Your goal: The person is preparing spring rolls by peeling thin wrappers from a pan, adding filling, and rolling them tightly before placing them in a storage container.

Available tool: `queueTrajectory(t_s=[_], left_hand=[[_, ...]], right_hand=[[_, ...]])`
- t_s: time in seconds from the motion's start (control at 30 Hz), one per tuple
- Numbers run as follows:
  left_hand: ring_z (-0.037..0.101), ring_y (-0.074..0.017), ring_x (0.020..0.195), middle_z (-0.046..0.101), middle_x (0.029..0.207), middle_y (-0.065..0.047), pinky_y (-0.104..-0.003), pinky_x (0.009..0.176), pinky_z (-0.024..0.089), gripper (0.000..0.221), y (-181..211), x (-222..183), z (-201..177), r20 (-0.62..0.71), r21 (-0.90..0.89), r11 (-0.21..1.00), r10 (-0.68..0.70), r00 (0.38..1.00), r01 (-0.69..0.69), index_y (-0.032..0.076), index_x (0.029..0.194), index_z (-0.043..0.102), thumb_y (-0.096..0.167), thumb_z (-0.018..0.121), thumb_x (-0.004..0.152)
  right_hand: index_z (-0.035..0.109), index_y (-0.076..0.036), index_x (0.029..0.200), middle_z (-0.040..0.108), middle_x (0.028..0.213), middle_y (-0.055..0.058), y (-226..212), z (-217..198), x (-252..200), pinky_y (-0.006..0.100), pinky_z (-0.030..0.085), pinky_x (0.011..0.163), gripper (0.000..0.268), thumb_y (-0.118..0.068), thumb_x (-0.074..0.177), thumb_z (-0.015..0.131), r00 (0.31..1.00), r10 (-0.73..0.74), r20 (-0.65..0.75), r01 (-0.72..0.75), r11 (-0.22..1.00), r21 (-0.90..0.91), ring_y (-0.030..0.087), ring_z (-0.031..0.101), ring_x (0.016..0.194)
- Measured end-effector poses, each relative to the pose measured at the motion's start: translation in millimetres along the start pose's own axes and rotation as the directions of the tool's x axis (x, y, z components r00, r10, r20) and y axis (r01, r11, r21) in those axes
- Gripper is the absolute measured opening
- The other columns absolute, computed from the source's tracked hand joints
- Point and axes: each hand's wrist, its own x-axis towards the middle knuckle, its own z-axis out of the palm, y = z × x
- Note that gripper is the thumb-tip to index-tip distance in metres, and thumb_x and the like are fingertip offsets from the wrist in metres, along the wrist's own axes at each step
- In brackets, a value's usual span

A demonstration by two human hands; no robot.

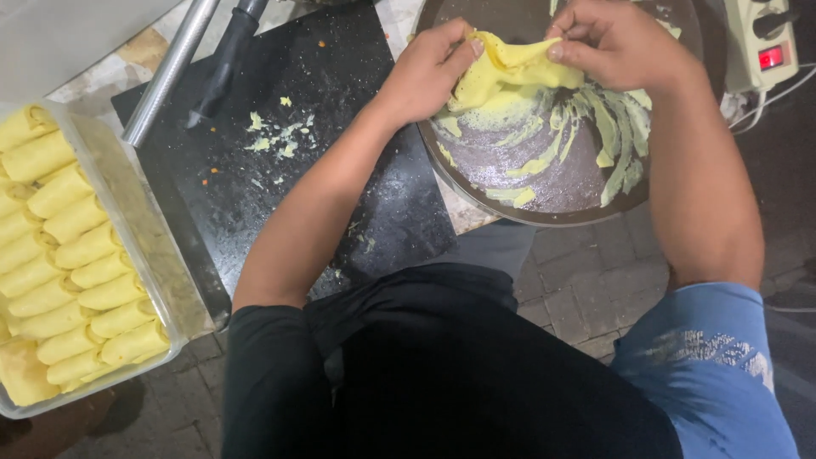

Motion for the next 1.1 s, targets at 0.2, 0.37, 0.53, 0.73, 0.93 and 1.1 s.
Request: queueTrajectory(t_s=[0.2, 0.37, 0.53, 0.73, 0.93, 1.1], left_hand=[[0.039, -0.0073, 0.062, 0.040, 0.070, 0.006, -0.027, 0.056, 0.031, 0.025, 16, -8, 7, 0.039, -0.012, 0.999, 0.032, 0.999, -0.031, 0.018, 0.082, 0.043, 0.027, 0.047, 0.105], [0.040, -0.0052, 0.058, 0.044, 0.067, 0.008, -0.026, 0.053, 0.029, 0.022, 41, -20, 6, 0.077, -0.005, 0.999, 0.040, 0.996, -0.040, 0.018, 0.085, 0.050, 0.029, 0.048, 0.104], [0.033, -0.0062, 0.063, 0.036, 0.072, 0.006, -0.026, 0.060, 0.028, 0.028, 66, -45, -9, 0.047, 0.004, 0.979, 0.206, 0.978, -0.206, 0.015, 0.081, 0.045, 0.028, 0.046, 0.106], [0.042, -0.0092, 0.070, 0.046, 0.075, 0.003, -0.030, 0.064, 0.034, 0.029, 79, -119, -50, -0.070, 0.239, 0.929, 0.305, 0.950, -0.281, 0.011, 0.085, 0.052, 0.030, 0.044, 0.107], [0.046, -0.0137, 0.067, 0.053, 0.076, 0.000, -0.031, 0.064, 0.036, 0.029, 82, -220, -80, -0.204, 0.357, 0.934, 0.070, 0.976, 0.007, 0.010, 0.089, 0.056, 0.030, 0.043, 0.106], [0.041, -0.0121, 0.065, 0.045, 0.069, 0.002, -0.032, 0.060, 0.031, 0.030, 68, -255, -95, -0.366, 0.318, 0.910, -0.142, 0.920, 0.267, 0.011, 0.083, 0.050, 0.029, 0.047, 0.106]], right_hand=[[0.058, 0.001, 0.119, 0.064, 0.097, 0.010, -2, -4, -25, 0.027, 0.049, 0.070, 0.015, -0.008, 0.107, 0.059, 0.999, -0.042, -0.005, 0.042, 0.998, 0.054, 0.016, 0.061, 0.082], [0.058, -0.001, 0.118, 0.064, 0.094, 0.007, -23, -5, -47, 0.024, 0.050, 0.068, 0.015, -0.008, 0.106, 0.060, 0.999, 0.030, -0.033, -0.025, 0.990, 0.140, 0.012, 0.061, 0.079], [0.058, 0.005, 0.119, 0.065, 0.098, 0.012, -63, -5, -60, 0.024, 0.051, 0.066, 0.022, -0.006, 0.101, 0.061, 0.999, -0.036, -0.019, 0.037, 0.996, 0.084, 0.015, 0.061, 0.079], [0.063, 0.002, 0.112, 0.069, 0.094, 0.009, -126, 48, -39, 0.023, 0.050, 0.069, 0.015, -0.008, 0.101, 0.064, 0.990, -0.139, 0.010, 0.139, 0.990, -0.028, 0.013, 0.064, 0.079], [0.064, -0.002, 0.110, 0.067, 0.090, 0.004, -152, 121, -1, 0.021, 0.048, 0.065, 0.015, -0.014, 0.100, 0.062, 0.980, -0.165, 0.107, 0.145, 0.974, 0.175, 0.008, 0.060, 0.076], [0.064, -0.007, 0.109, 0.065, 0.088, -0.001, -161, 162, 49, 0.021, 0.045, 0.064, 0.013, -0.018, 0.102, 0.061, 0.966, -0.185, 0.183, 0.146, 0.968, 0.205, 0.006, 0.055, 0.072]])
